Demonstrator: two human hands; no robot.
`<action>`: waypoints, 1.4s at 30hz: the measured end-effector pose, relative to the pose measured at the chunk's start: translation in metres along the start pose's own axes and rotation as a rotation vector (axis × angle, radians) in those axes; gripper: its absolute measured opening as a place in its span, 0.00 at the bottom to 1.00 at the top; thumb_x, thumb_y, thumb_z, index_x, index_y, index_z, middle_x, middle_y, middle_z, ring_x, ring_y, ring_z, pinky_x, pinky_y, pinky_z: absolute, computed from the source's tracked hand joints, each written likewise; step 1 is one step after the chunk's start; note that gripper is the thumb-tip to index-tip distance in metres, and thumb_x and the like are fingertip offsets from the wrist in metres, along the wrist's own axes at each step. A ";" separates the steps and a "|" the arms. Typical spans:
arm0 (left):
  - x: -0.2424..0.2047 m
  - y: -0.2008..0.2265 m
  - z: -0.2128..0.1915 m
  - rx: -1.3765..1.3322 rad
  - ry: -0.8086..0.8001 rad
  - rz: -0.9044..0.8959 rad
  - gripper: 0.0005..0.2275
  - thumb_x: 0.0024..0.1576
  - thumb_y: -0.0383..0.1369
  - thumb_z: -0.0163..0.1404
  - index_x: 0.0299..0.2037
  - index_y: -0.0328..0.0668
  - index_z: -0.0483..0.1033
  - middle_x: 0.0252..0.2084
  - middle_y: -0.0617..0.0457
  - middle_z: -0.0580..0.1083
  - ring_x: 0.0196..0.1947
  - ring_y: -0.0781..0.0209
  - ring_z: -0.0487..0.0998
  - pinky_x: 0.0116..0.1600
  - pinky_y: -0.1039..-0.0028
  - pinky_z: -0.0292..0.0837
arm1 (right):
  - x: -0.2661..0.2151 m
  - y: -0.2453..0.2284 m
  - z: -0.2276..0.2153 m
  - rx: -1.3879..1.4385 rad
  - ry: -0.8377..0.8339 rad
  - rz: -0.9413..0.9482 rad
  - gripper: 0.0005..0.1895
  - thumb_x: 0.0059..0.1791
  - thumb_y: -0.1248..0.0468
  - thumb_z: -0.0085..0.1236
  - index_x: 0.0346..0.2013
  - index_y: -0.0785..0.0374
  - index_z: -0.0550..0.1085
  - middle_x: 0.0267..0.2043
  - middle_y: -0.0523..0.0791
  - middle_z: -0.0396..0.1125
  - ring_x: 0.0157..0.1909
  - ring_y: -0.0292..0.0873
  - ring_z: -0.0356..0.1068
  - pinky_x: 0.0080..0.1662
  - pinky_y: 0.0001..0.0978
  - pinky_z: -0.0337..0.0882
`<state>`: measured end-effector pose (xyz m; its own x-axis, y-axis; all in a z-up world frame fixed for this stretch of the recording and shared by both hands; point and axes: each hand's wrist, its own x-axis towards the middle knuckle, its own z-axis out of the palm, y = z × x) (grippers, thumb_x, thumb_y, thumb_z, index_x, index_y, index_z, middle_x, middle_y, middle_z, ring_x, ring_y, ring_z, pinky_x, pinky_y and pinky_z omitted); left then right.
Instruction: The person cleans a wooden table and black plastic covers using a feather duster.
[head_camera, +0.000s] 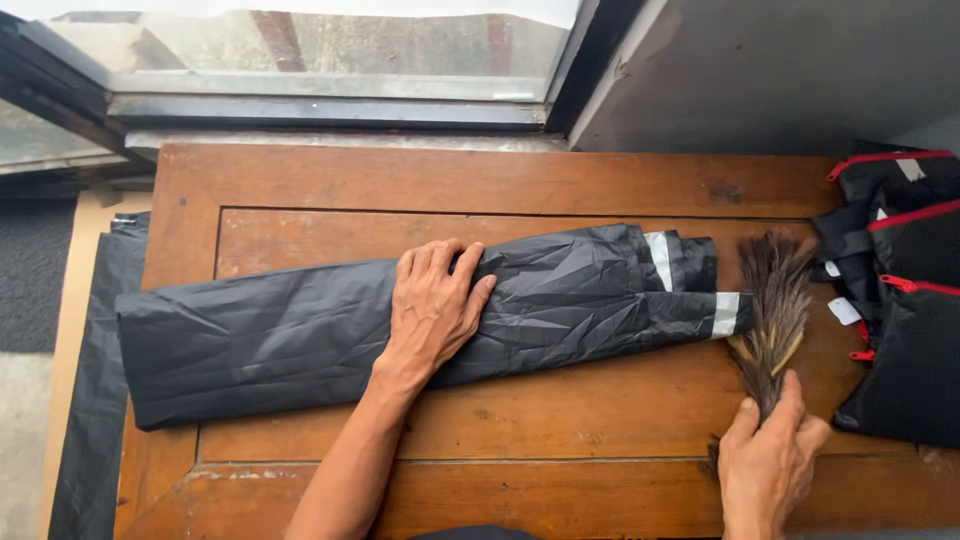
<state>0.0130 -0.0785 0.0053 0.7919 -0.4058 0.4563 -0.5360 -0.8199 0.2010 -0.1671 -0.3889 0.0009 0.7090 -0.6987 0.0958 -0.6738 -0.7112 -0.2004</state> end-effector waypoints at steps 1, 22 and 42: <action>0.000 -0.001 -0.002 0.002 -0.004 0.007 0.13 0.59 0.41 0.45 0.48 0.43 0.70 0.43 0.50 0.69 0.42 0.52 0.68 0.49 0.62 0.61 | 0.002 0.002 0.001 0.027 -0.017 -0.013 0.30 0.49 0.62 0.49 0.67 0.63 0.62 0.45 0.66 0.59 0.45 0.72 0.61 0.43 0.64 0.63; -0.018 -0.011 0.001 -0.088 0.080 -0.014 0.08 0.57 0.37 0.48 0.38 0.42 0.69 0.35 0.51 0.67 0.34 0.52 0.67 0.40 0.65 0.61 | -0.022 -0.053 -0.006 -0.268 -0.344 -0.021 0.27 0.52 0.50 0.35 0.67 0.25 0.55 0.30 0.62 0.72 0.37 0.68 0.71 0.38 0.57 0.69; -0.017 -0.015 0.004 -0.095 0.100 -0.052 0.09 0.56 0.39 0.48 0.31 0.44 0.68 0.32 0.50 0.66 0.33 0.50 0.66 0.39 0.62 0.60 | -0.110 -0.086 0.046 -0.013 0.132 -0.488 0.25 0.48 0.56 0.55 0.60 0.36 0.69 0.26 0.37 0.54 0.27 0.44 0.61 0.24 0.46 0.64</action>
<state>0.0087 -0.0609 -0.0084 0.7885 -0.3178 0.5266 -0.5244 -0.7948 0.3055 -0.1781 -0.2471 -0.0370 0.9102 -0.2878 0.2978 -0.2735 -0.9577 -0.0898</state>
